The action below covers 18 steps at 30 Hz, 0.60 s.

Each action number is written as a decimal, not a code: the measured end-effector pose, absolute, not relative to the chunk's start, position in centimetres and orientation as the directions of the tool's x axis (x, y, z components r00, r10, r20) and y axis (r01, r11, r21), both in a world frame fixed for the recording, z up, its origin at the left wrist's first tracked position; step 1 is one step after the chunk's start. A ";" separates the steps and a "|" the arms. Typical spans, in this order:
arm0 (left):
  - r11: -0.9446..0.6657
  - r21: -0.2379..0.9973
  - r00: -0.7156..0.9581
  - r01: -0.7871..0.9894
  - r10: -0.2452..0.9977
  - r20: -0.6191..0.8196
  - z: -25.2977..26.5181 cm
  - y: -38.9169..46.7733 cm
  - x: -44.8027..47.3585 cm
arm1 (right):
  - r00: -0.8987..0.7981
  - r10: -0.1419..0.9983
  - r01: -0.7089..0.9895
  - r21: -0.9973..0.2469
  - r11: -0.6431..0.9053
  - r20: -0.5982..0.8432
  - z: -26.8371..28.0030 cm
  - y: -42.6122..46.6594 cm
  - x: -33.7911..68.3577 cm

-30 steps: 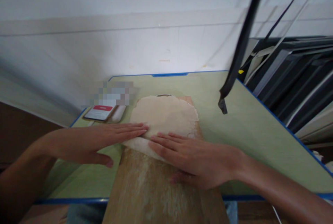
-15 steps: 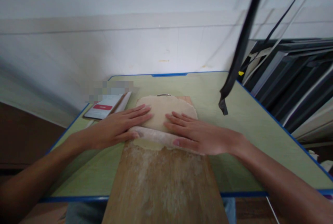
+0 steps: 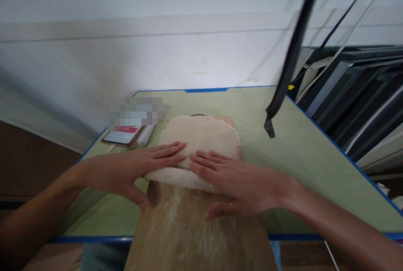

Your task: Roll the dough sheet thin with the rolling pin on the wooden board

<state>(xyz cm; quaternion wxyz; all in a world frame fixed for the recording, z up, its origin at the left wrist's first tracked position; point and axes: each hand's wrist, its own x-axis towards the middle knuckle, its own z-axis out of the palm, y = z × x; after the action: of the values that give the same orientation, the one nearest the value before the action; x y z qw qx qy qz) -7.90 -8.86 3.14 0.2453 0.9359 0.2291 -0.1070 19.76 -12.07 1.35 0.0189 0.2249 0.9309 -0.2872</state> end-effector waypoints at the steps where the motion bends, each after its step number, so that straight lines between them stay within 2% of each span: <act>1: -0.774 0.425 0.878 0.470 0.360 -0.316 3.1 -8.9 -7.9 | -0.906 0.391 0.413 -0.537 0.735 -0.162 1.4 -12.3 19.7; 6: -0.779 0.444 0.893 0.442 0.332 -0.305 2.7 -8.9 -8.1 | -0.913 0.360 0.405 -0.540 0.737 -0.193 2.1 -13.0 19.1; 9: -0.778 0.443 0.892 0.445 0.339 -0.300 2.7 -8.8 -8.0 | -0.916 0.372 0.393 -0.531 0.751 -0.151 1.9 -12.9 19.1; 12: -0.774 0.432 0.884 0.463 0.370 -0.284 2.8 -8.7 -7.8 | -0.897 0.425 0.423 -0.514 0.746 -0.121 1.5 -12.3 19.4; 18: -0.773 0.394 0.864 0.497 0.481 -0.146 2.3 -8.3 -7.7 | -0.817 0.560 0.544 -0.504 0.671 -0.138 1.1 -11.0 20.2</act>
<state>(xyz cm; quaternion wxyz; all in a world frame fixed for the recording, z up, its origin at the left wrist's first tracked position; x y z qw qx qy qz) -7.69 -8.25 2.27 0.2145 0.9414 0.2597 -0.0186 20.24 -11.03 1.09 -0.0143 0.3019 0.9138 -0.2713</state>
